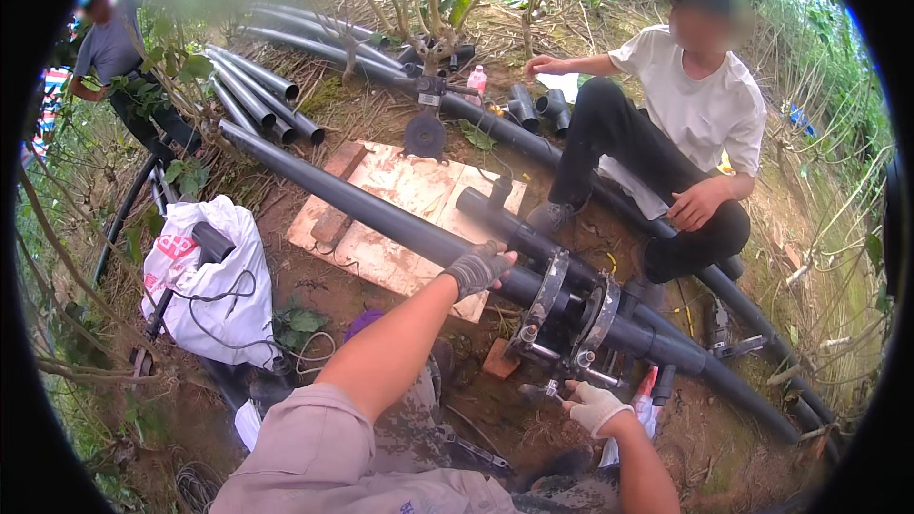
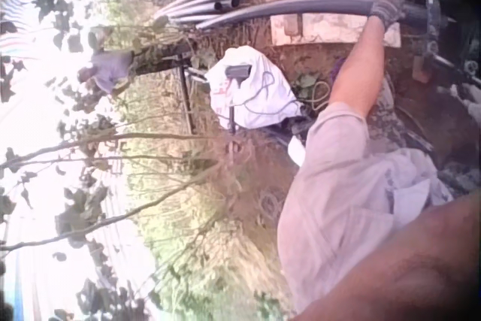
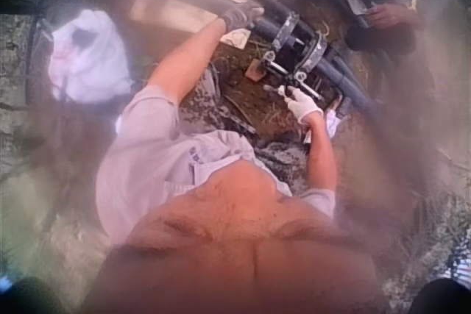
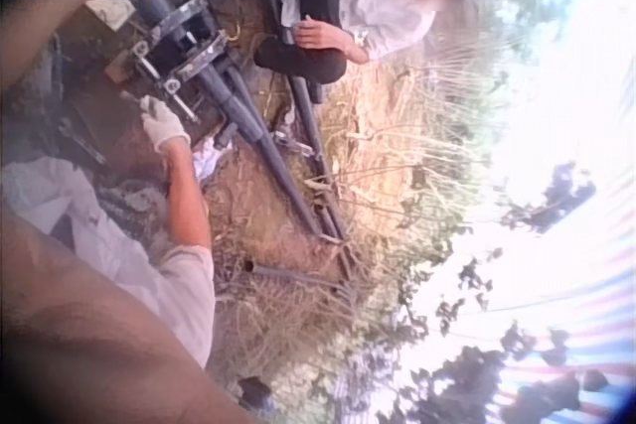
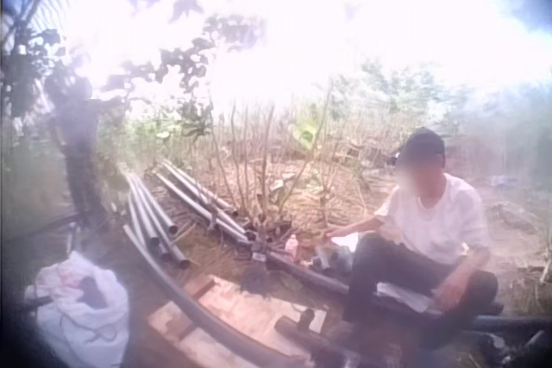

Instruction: The person kneels on the ground and uses a wrench to tighten bolts on a metal pipe coupling. A coworker assists by holding the pipes steady and later places a motor-like device onto the assembly. The person continues to tighten the bolts while the coworker adjusts the device.

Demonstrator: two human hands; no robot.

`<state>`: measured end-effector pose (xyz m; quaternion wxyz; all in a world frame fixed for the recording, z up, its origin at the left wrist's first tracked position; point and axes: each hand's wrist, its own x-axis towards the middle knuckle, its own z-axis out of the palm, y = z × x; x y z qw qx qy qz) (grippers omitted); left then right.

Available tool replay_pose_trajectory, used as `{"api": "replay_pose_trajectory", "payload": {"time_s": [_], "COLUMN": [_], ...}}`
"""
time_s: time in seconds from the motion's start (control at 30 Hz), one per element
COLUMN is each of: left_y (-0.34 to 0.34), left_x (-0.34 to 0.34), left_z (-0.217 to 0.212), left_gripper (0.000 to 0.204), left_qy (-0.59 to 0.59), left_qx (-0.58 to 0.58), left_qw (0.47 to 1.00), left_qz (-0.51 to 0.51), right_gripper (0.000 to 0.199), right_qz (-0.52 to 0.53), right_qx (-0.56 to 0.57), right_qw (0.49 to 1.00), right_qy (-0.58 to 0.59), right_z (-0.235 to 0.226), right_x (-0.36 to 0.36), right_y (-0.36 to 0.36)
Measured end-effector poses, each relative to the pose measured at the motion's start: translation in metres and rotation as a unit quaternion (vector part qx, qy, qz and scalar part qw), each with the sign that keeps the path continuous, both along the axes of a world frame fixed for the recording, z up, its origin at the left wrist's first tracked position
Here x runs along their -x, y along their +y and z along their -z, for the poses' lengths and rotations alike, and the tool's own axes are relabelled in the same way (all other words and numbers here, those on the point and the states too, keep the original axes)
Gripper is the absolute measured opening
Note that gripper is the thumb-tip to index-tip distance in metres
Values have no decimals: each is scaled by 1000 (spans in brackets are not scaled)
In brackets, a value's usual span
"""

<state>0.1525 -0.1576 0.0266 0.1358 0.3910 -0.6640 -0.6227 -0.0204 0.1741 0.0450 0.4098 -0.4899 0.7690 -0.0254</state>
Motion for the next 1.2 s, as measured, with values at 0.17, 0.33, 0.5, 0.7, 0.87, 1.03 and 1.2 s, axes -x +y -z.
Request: {"api": "replay_pose_trajectory", "payload": {"time_s": [0.17,0.33,0.5,0.7,0.87,1.03,1.2], "left_y": [39,50,48,28,26,30,18], "left_x": [18,16,22,27,16,21,15], "left_z": [6,11,-2,26,24,24,40], "left_gripper": [69,63,66,72,65,61,62], "left_qy": [-272,-189,-203,-214,-203,-185,-204], "left_qx": [238,228,233,270,205,169,153], "left_qw": [835,899,885,881,904,915,914], "left_qz": [415,322,349,325,316,317,316], "right_gripper": [58,59,59,55,53,49,43], "right_qz": [47,-62,-83,-80,-94,-76,-83], "right_qx": [128,86,73,41,40,54,55], "right_qw": [988,994,994,996,995,996,995], "right_qy": [-77,7,17,13,-9,-5,2], "right_z": [5,1,-4,-17,-22,-1,-7], "right_x": [-18,-38,-30,-19,-13,-6,-11], "right_y": [3,8,11,-1,-6,5,5]}}
